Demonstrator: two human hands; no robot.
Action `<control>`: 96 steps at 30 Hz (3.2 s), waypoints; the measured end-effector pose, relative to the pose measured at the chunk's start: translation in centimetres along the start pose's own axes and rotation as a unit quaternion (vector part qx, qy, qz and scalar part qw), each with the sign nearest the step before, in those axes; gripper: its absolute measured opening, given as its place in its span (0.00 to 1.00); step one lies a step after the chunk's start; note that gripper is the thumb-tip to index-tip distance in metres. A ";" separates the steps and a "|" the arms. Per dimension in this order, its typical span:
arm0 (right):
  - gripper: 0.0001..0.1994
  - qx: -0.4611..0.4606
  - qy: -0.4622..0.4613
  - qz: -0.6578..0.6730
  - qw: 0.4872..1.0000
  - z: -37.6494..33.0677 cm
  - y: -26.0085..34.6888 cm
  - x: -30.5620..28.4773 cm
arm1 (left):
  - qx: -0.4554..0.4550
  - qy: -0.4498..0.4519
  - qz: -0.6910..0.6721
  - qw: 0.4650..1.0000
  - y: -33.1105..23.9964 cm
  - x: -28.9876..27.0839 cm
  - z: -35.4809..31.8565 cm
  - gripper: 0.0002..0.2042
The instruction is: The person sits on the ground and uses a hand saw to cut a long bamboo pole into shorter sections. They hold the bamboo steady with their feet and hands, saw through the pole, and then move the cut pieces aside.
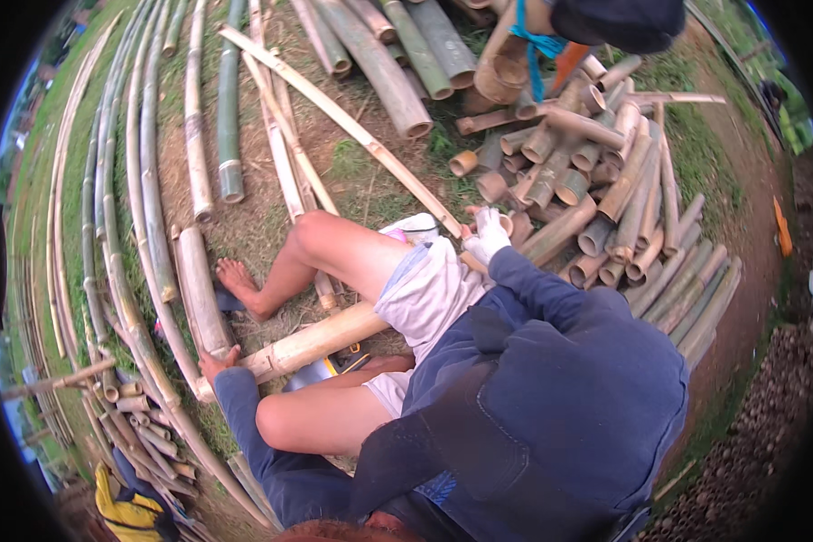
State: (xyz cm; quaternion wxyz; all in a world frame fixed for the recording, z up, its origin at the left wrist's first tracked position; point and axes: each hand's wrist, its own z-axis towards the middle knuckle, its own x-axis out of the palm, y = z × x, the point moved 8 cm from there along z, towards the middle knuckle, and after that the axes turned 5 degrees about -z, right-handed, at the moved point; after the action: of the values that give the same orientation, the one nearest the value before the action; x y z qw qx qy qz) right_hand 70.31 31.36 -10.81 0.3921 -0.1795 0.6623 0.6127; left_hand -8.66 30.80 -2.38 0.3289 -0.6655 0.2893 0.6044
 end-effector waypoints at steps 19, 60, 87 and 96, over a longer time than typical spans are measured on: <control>0.26 0.141 0.210 0.229 0.940 4.4 -9.6 8.0 | -0.149 0.009 -0.245 0.958 6.5 -4.3 -17.8 0.59; 0.25 -0.073 0.234 -0.017 0.969 7.1 -4.0 13.0 | -0.401 -0.390 -0.262 0.787 20.4 10.5 -48.8 0.23; 0.28 -0.081 -0.056 0.226 0.969 30.5 18.0 -3.8 | 0.027 -0.151 -0.518 0.842 -6.1 -19.6 -25.1 0.20; 0.41 -0.078 -0.132 -0.235 0.960 45.6 25.9 -7.5 | -0.033 -0.074 -0.433 0.898 4.2 -13.4 -26.3 0.20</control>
State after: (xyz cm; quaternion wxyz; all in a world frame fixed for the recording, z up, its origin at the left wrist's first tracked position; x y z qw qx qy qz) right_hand 70.08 77.74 14.73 0.5935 -0.2778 0.4938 0.5716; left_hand 2.79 7.36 11.94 0.5562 -0.6886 -0.0727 0.4596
